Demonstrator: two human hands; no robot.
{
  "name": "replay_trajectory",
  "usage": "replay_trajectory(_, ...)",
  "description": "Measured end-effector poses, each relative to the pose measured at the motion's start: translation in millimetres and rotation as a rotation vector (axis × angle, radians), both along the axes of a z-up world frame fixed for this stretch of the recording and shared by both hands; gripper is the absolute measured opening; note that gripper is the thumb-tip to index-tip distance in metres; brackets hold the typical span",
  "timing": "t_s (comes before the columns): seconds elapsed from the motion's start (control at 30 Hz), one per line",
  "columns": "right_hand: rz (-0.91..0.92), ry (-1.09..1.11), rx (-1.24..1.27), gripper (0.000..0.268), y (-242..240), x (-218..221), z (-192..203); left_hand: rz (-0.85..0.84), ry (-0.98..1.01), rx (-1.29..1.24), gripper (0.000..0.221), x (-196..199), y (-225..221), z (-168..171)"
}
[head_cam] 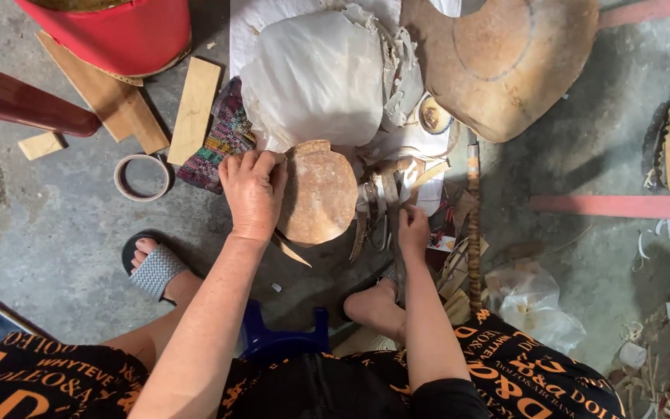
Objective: Securing leather strips to a wooden drum shell using glue and a hammer.
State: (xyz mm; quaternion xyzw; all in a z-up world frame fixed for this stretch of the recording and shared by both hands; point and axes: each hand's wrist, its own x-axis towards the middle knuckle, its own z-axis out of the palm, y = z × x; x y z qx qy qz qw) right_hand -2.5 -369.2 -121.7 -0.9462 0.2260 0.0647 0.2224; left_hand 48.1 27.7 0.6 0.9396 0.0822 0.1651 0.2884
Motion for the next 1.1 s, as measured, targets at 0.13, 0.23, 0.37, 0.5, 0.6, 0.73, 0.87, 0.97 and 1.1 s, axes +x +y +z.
replay_trajectory(0.13, 0.056, 0.115, 0.089, 0.055, 42.3, 9.2, 32.7, 0.000, 0.002, -0.033, 0.013, -0.3, 1.5, -3.0)
replay_trajectory(0.23, 0.096, 0.166, 0.027, 0.057, 51.2, 13.3, 30.0, 0.008, 0.016, -0.022, 0.016, 0.5, 3.6, 1.7)
replay_trajectory(0.37, 0.009, 0.165, 0.038, 0.054, 45.5, 18.0, 37.2, 0.022, 0.004, -0.063, 0.016, 2.2, 1.1, -0.4)
replay_trajectory(0.5, 0.038, -0.334, -0.228, 0.041, 40.0, 13.3, 19.6, 0.032, 0.028, -0.096, 0.016, 3.7, -1.0, -9.8)
replay_trajectory(0.6, -0.008, -0.245, -0.008, 0.043, 75.2, 48.7, 114.0, 0.042, 0.017, -0.086, 0.017, 6.2, -3.4, -8.7)
replay_trajectory(0.73, 0.151, -0.312, 0.230, 0.046, 125.3, 61.0, 217.4, 0.059, 0.012, -0.113, 0.016, 5.9, -6.6, -10.1)
replay_trajectory(0.87, 0.443, -0.290, 0.229, 0.043, 168.8, 56.4, 262.8, 0.059, -0.007, -0.136, 0.014, 6.1, -7.6, -13.9)
replay_trajectory(0.97, 0.635, -0.292, 0.178, 0.043, 187.3, 57.2, 260.8, 0.058, -0.020, -0.152, 0.014, 6.9, -7.1, -15.4)
replay_trajectory(1.1, 0.795, -0.307, 0.023, 0.046, 180.3, 56.9, 239.0, 0.069, -0.025, -0.137, 0.014, 8.5, -11.0, -21.5)
